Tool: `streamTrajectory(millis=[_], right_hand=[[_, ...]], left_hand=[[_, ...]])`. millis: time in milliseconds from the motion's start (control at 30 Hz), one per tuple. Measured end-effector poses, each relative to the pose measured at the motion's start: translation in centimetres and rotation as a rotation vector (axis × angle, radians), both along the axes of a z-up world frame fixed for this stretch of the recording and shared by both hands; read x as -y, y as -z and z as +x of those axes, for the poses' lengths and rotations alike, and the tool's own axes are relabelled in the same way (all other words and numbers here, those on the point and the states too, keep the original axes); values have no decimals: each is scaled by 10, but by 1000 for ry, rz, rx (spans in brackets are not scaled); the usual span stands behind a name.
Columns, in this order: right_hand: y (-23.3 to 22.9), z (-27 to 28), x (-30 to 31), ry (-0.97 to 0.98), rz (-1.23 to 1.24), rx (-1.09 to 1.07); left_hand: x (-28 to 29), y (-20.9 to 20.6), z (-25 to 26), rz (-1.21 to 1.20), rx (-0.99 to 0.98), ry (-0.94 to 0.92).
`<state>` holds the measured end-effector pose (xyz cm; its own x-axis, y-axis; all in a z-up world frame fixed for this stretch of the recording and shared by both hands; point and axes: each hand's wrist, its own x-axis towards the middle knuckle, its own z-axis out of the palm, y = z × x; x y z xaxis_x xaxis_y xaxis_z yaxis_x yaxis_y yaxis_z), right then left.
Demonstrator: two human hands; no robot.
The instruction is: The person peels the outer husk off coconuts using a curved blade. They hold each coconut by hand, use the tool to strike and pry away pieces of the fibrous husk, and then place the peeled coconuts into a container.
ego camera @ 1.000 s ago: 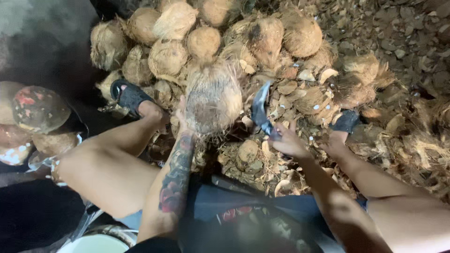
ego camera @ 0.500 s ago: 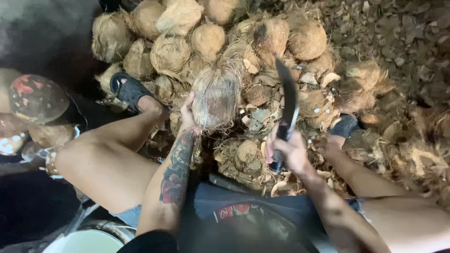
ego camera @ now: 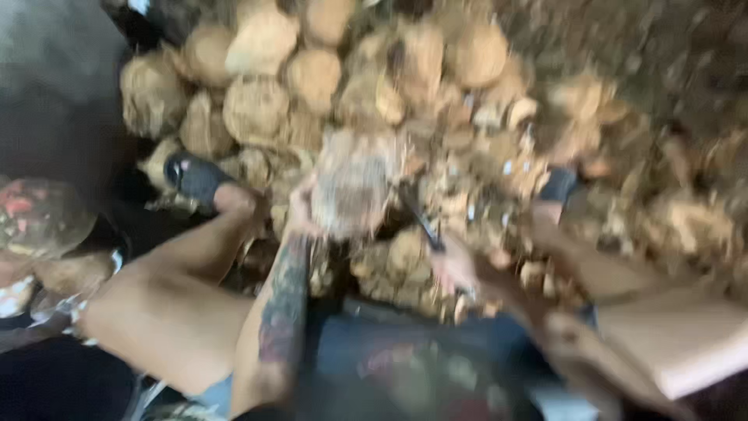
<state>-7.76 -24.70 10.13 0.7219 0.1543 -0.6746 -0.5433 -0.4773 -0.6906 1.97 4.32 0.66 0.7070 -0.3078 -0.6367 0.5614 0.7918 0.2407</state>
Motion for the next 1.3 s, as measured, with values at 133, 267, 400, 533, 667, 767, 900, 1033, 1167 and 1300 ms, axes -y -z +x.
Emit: streamTrajectory(millis=[133, 267, 400, 533, 667, 767, 900, 1033, 1167, 1300], right_hand=[[33, 6, 22, -239, -314, 19], [66, 20, -31, 475, 488, -440], [94, -2, -140, 983, 381, -56], [118, -9, -178, 1043, 652, -170], [66, -8, -99, 865, 363, -100], [-21, 10, -35, 620, 155, -187], [-167, 9, 8, 18, 688, 580], [-140, -5, -3, 348, 708, 1315], [71, 4, 11, 78, 34, 516], [90, 20, 5, 23, 29, 33]], left_hand=[[-32, 54, 47, -12, 133, 43], [14, -25, 48, 25, 141, -42], [29, -42, 40, 382, 229, -101], [31, 49, 36, 638, 287, -91], [36, -30, 10, 396, 220, -111], [31, -21, 7, 63, 53, -200], [28, -38, 10, 460, -122, -91], [17, -34, 14, 105, 40, -261], [-5, 54, 6, -83, 7, -264], [6, 5, 17, -92, 83, -155]])
